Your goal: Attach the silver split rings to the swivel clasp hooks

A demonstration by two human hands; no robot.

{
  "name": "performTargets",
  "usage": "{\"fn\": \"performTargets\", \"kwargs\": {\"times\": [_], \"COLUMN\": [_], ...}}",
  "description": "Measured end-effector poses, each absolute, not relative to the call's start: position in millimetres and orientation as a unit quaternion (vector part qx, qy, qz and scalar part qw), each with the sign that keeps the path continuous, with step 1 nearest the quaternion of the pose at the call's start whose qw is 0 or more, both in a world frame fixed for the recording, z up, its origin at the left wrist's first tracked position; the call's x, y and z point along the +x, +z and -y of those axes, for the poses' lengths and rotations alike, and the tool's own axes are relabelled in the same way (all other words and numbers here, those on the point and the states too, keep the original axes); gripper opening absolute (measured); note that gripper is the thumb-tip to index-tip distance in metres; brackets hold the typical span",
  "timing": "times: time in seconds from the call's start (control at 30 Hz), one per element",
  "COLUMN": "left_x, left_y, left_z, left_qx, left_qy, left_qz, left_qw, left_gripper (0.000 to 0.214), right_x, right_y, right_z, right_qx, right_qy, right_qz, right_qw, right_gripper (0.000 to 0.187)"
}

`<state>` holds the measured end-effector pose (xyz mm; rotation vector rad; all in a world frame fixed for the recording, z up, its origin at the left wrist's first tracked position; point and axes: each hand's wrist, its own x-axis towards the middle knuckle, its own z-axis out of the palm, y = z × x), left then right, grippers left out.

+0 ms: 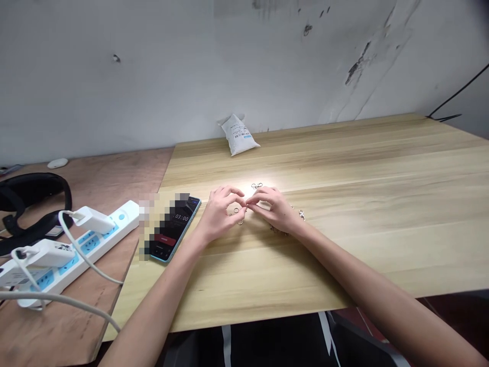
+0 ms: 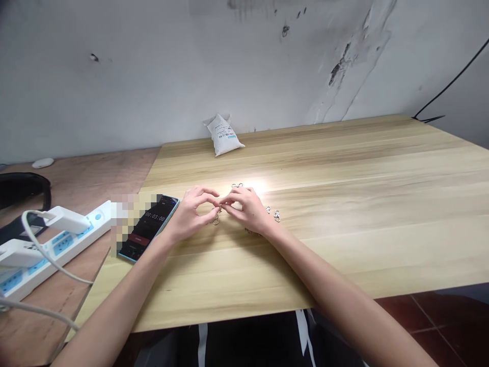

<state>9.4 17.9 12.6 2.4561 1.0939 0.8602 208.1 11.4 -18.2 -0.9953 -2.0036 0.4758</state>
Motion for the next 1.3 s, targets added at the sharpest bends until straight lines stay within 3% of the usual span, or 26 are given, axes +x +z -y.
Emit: {"fn": "performTargets", "kwargs": {"times": [0.43, 0.87, 1.3], "left_x": [10, 9, 11], "left_y": [14, 16, 13], "left_z": [-15, -18, -17], "left_qx": [0.849, 0.819, 0.828], "left_qy": [0.288, 0.325, 0.326], "left_qz": [-0.399, -0.417, -0.418], "left_qw": [0.191, 0.224, 0.180], "left_gripper": [0.008, 0.006, 0.008], "right_x": [207, 207, 204], "right_y": [-19, -10, -12], "right_z": [-12, -6, -6], "right_qx": [-0.379, -0.377, -0.418], "right_qy": [0.158, 0.221, 0.219], "right_qz": [0.808, 0.796, 0.766], "right_qw": [0.422, 0.419, 0.437], "right_gripper": [0.007, 0.008, 0.011]}}
